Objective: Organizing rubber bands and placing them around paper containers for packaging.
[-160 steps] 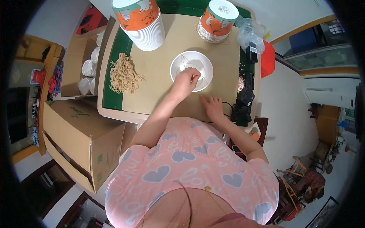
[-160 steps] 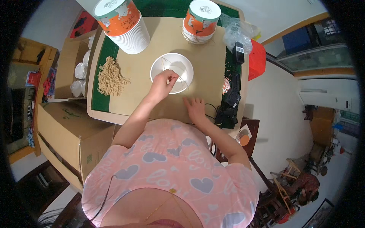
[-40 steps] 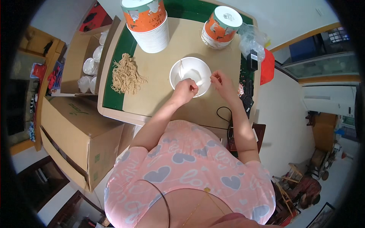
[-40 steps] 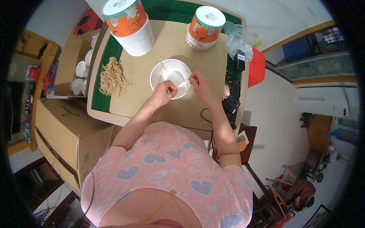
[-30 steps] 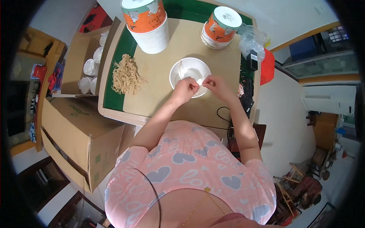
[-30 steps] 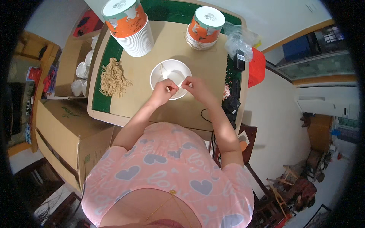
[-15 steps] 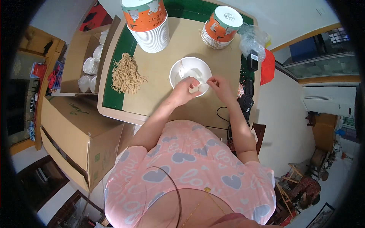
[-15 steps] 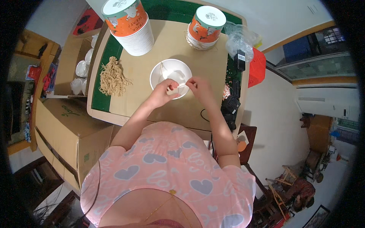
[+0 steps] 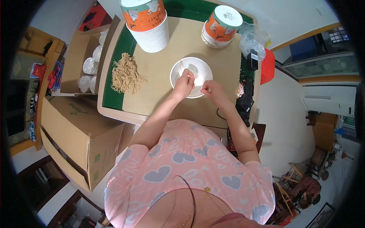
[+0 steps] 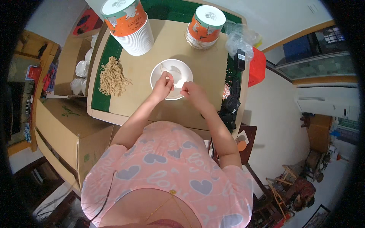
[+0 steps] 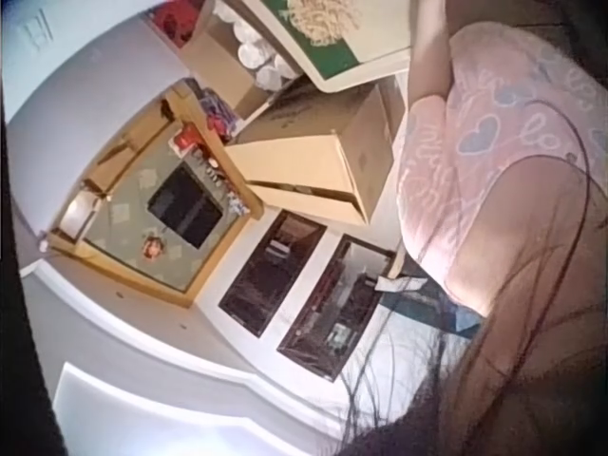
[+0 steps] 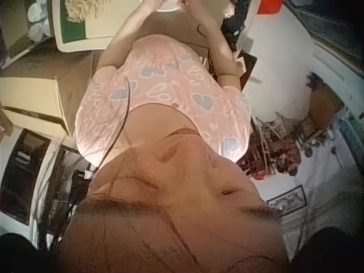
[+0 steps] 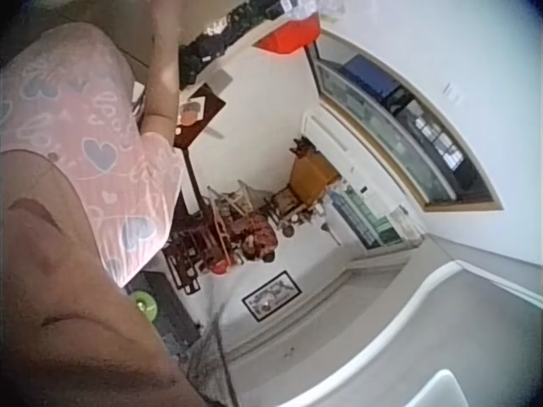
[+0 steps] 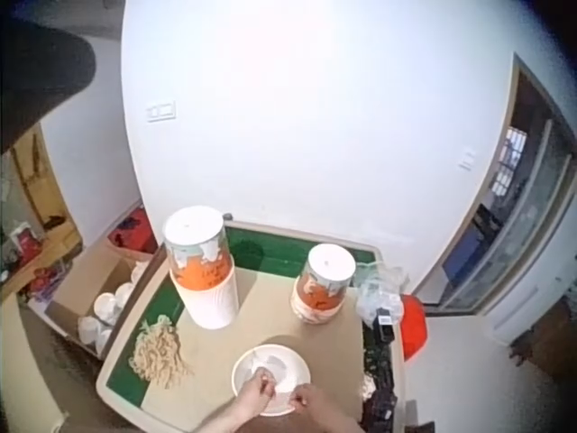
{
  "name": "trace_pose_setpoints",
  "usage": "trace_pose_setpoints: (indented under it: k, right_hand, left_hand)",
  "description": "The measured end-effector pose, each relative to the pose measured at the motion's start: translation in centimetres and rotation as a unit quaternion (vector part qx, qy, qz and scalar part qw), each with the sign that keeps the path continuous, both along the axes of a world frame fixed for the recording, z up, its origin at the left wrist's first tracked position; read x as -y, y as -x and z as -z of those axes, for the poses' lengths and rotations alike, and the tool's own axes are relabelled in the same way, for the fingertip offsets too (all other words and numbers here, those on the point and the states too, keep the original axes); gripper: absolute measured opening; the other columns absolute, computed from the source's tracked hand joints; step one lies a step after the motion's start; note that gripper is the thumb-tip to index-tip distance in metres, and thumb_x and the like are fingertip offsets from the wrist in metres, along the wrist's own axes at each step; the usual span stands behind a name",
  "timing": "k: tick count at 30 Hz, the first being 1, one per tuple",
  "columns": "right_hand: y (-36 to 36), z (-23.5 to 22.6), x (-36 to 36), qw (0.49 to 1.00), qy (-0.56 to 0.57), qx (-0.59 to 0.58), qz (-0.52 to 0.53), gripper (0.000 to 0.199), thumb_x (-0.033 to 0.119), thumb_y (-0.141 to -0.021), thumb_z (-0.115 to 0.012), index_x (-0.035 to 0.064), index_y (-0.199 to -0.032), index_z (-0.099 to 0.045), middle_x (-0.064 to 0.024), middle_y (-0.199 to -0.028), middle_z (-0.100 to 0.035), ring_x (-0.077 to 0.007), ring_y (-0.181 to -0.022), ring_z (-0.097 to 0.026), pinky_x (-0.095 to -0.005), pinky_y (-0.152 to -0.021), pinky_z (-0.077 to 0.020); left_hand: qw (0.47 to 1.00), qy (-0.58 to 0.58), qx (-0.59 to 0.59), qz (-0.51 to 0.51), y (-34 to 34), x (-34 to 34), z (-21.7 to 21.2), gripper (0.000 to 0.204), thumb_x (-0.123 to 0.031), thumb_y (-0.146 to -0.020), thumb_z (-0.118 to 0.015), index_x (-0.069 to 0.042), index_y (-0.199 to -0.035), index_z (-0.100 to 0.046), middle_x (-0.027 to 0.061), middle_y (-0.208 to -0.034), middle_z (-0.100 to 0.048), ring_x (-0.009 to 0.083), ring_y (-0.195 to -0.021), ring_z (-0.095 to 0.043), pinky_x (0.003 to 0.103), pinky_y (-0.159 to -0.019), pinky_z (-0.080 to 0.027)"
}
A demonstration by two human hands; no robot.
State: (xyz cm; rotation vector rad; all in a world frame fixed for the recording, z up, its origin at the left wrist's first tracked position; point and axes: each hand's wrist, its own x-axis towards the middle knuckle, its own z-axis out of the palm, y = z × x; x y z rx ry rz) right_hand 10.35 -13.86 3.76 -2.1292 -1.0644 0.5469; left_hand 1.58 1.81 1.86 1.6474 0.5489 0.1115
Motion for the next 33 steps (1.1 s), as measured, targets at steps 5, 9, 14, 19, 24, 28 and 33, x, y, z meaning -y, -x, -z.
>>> trace_pose_setpoints:
  k: [5,9,14,19,24,28,33]
  right_hand:
    - [-0.1,0.5,0.0,1.000,0.020,-0.009,0.010,0.012,0.017,-0.080,-0.064,0.0066,-0.085,-0.061,-0.0102,-0.082,-0.062,-0.0262,-0.074,-0.060,-0.0354,-0.064,-0.0462]
    - [-0.7,1.8,0.1,1.000,0.014,-0.019,0.004,0.012,0.016,-0.081,-0.063,0.0065,-0.087,-0.062,-0.0104,-0.081,-0.062,-0.0267,-0.073,-0.060,-0.0357,-0.064,-0.0465]
    - [-0.9,1.4,-0.3,0.995,0.015,-0.093,0.014,0.011,0.015,-0.082,-0.061,0.0058,-0.087,-0.062,-0.0111,-0.082,-0.063,-0.0283,-0.075,-0.061,-0.0373,-0.065,-0.0466]
    - [-1.0,1.4,-0.3,0.998,0.030,-0.062,0.005,0.010,0.014,-0.081,-0.062,0.0053,-0.085,-0.062,-0.0104,-0.080,-0.062,-0.0263,-0.073,-0.060,-0.0356,-0.064,-0.0466]
    - [-1.0,1.3,0.4,1.000,0.005,-0.014,-0.010,0.009,0.013,-0.079,-0.065,0.0048,-0.083,-0.062,-0.0105,-0.079,-0.060,-0.0248,-0.069,-0.059,-0.0340,-0.063,-0.0466]
    - [-0.3,0.0,0.6,0.998,-0.006,-0.052,0.044,0.010,0.011,-0.077,-0.065,0.0032,-0.083,-0.062,-0.0107,-0.079,-0.059,-0.0234,-0.066,-0.058,-0.0330,-0.061,-0.0465]
    - [1.7,-0.8,1.0,0.993,-0.029,-0.041,0.103,0.011,0.012,-0.078,-0.066,0.0020,-0.083,-0.061,-0.0089,-0.079,-0.059,-0.0190,-0.062,-0.057,-0.0300,-0.059,-0.0461]
  left_hand:
    - [0.978,-0.149,0.100,0.102,0.8,-0.2,1.0,0.010,-0.003,-0.085,-0.046,-0.006,-0.078,-0.053,0.0106,-0.073,-0.059,0.0260,-0.066,-0.059,0.037,-0.065,-0.047]
    - [0.953,-0.257,0.046,0.152,1.5,0.7,-0.4,0.014,-0.008,-0.080,-0.050,-0.011,-0.076,-0.063,0.0102,-0.076,-0.058,0.0299,-0.069,-0.058,0.039,-0.065,-0.046]
    - [0.948,-0.271,0.014,0.167,1.7,0.8,-1.9,0.014,-0.009,-0.078,-0.056,-0.016,-0.080,-0.069,0.0095,-0.074,-0.058,0.0298,-0.071,-0.060,0.038,-0.064,-0.046]
    - [0.893,-0.396,0.021,0.213,1.8,0.9,-0.2,0.010,-0.011,-0.077,-0.062,-0.015,-0.085,-0.067,0.0093,-0.080,-0.060,0.0310,-0.075,-0.060,0.041,-0.067,-0.048]
    - [0.928,-0.322,0.068,0.175,2.0,1.0,0.0,0.006,-0.011,-0.079,-0.063,-0.013,-0.085,-0.065,0.0083,-0.079,-0.059,0.0279,-0.071,-0.060,0.037,-0.064,-0.047]
    - [0.972,-0.165,0.084,0.147,1.7,0.7,-0.3,0.006,-0.012,-0.081,-0.064,-0.007,-0.085,-0.064,0.0048,-0.072,-0.058,0.0168,-0.063,-0.056,0.029,-0.058,-0.044]
    - [0.993,0.049,-0.037,0.103,1.0,0.4,0.2,0.015,-0.015,-0.079,-0.065,-0.002,-0.087,-0.065,0.0069,-0.072,-0.062,0.0142,-0.060,-0.055,0.030,-0.056,-0.045]
